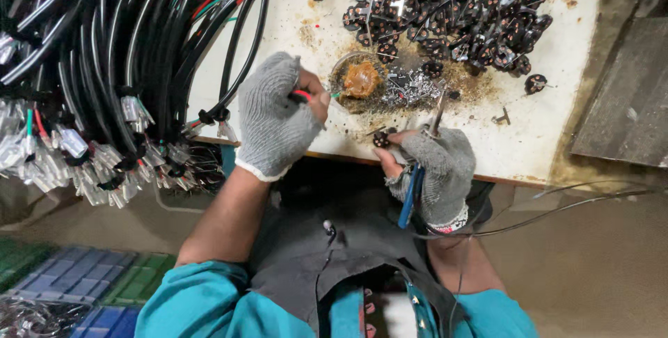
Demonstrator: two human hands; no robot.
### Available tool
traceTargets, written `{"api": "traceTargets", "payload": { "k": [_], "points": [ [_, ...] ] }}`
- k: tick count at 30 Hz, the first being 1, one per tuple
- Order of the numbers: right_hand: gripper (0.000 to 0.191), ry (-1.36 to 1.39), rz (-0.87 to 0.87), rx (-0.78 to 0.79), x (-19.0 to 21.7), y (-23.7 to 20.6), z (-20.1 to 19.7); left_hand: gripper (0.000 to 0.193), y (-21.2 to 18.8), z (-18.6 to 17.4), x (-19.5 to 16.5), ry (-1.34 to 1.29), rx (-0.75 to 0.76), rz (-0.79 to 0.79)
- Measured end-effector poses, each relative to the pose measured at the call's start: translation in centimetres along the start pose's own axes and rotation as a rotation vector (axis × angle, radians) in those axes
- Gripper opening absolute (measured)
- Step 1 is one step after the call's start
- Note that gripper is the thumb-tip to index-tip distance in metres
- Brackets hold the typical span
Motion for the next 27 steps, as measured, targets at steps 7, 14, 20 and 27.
{"api": "traceTargets", "payload": {
  "k": [7,14,20,27],
  "points": [
    [0.033,0.237,-0.161,-0.034,-0.9,-1.0,-0.3,0.016,-3.1,1.2,-2.4,-0.055,0.237,0.161],
    [0.047,0.498,0.038,0.045,-3.0,-4.1,-2.2,0.026,-3.2,2.9,-2.4,0.144,0.301,0.227],
    [0.03,0.33,-0.162,0.005,-3.8,-4.7,-1.2,0.034,-3.1,3.1,-2.5,0.148,0.317,0.214],
    [0.017,0.152,-0.398,0.057,-5.4,-4.3,0.1,0.032,-3.3,3.4,-2.7,0.238,0.325,0.191]
  ]
}}
Point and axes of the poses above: each hand's wrist, its own y-axis towards the middle knuckle, its own z-axis out of the palm, x = y × z, the point moved 2 cm from there along y, towards the middle knuckle, and after that the axes turned 8 degrees about z, right-handed, at the moved point
